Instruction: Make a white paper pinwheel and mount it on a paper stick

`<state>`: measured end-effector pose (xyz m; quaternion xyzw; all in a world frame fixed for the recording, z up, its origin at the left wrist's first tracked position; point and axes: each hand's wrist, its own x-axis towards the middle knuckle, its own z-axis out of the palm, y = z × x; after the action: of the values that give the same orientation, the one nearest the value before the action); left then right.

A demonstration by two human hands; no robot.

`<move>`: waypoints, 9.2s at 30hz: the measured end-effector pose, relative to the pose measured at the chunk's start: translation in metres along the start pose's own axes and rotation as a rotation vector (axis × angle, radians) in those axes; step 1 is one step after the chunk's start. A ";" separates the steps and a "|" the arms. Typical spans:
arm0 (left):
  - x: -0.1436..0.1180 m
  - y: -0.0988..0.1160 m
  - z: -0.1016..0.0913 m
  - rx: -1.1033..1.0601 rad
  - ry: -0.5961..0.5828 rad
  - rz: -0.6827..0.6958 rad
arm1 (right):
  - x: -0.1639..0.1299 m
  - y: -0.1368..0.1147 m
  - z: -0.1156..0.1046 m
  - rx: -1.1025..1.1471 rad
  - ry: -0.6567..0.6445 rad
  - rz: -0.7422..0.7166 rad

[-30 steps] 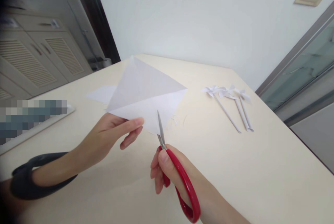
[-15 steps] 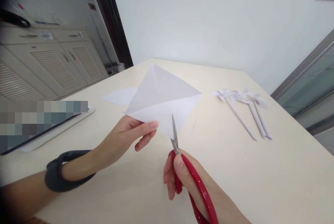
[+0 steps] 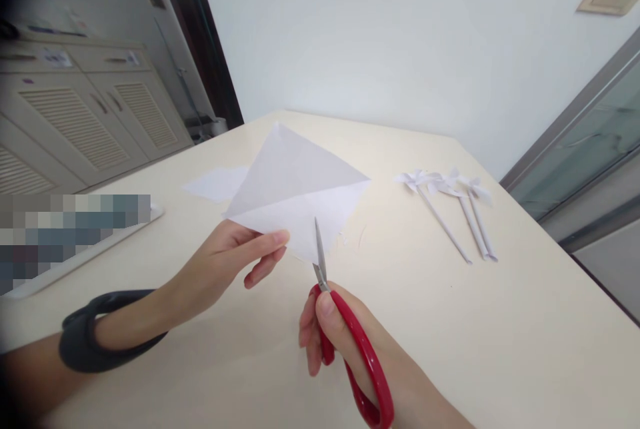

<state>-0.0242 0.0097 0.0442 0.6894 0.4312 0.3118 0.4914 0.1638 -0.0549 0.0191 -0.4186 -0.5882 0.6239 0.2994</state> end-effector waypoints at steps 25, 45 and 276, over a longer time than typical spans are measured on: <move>0.005 -0.006 0.000 0.007 -0.017 0.024 | -0.008 -0.006 0.006 0.081 0.077 -0.025; 0.004 -0.005 0.000 0.001 -0.020 0.014 | -0.008 -0.002 0.005 0.127 0.072 -0.043; -0.001 0.009 -0.002 0.116 -0.047 -0.069 | -0.007 0.006 0.006 0.029 0.123 -0.051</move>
<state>-0.0234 0.0087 0.0528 0.7086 0.4604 0.2532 0.4709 0.1629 -0.0643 0.0139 -0.4363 -0.5702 0.5977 0.3568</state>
